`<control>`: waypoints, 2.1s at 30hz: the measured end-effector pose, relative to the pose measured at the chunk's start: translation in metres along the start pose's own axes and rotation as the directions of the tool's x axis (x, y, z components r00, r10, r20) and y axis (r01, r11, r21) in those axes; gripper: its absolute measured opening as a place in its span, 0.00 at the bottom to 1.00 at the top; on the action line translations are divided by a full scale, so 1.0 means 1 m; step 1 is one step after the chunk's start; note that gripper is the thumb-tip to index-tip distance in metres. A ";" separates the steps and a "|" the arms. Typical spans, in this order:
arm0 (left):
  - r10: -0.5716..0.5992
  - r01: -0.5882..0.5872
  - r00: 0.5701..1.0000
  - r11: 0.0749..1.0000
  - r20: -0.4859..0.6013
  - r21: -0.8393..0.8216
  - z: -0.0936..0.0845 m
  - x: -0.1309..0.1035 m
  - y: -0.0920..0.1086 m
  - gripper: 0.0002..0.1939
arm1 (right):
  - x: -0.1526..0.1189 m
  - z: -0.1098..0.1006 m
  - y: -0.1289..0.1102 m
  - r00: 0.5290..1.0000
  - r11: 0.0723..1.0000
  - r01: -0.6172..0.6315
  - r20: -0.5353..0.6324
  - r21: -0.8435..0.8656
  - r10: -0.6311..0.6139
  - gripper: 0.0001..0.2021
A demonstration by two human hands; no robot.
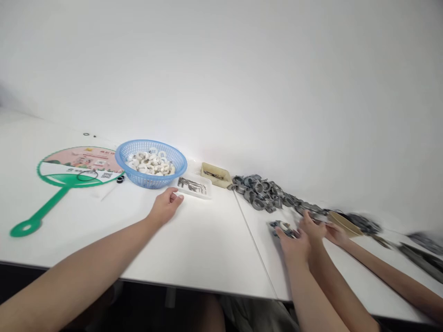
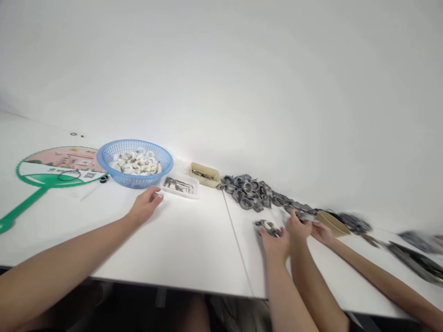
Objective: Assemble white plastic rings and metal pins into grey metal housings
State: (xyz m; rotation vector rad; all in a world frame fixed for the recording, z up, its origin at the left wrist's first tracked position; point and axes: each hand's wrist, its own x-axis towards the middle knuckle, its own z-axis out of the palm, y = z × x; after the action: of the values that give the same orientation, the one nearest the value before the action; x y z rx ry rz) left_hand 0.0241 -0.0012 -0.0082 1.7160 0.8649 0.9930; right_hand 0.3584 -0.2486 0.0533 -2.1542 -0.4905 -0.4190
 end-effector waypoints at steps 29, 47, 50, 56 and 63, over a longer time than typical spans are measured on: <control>0.021 -0.021 1.000 1.000 0.022 -0.004 0.002 0.005 0.001 0.17 | -0.209 0.142 -0.202 0.593 0.819 0.452 0.566 0.353 -0.572 0.22; 0.027 -0.027 0.999 1.000 0.041 -0.001 0.009 0.008 -0.002 0.14 | -0.178 0.124 -0.195 0.444 0.850 0.204 0.728 0.486 -0.523 0.15; 0.041 -0.043 0.998 0.999 0.053 0.019 0.010 0.010 -0.002 0.13 | -0.174 0.122 -0.196 0.461 0.854 0.199 0.724 0.480 -0.514 0.14; 0.053 -0.057 0.997 0.996 0.055 0.069 0.006 0.010 0.001 0.14 | -0.175 0.124 -0.198 0.466 0.859 0.201 0.726 0.470 -0.506 0.13; 0.025 -0.028 0.998 0.998 0.064 0.052 0.002 0.013 0.004 0.15 | -0.177 0.139 -0.195 0.465 0.846 0.149 0.719 0.512 -0.516 0.15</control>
State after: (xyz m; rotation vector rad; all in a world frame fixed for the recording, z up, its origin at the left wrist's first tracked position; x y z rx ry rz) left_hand 0.0318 0.0079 -0.0021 1.7981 0.8361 0.9353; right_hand 0.1277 -0.0633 0.0253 -1.7167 -1.4546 0.5671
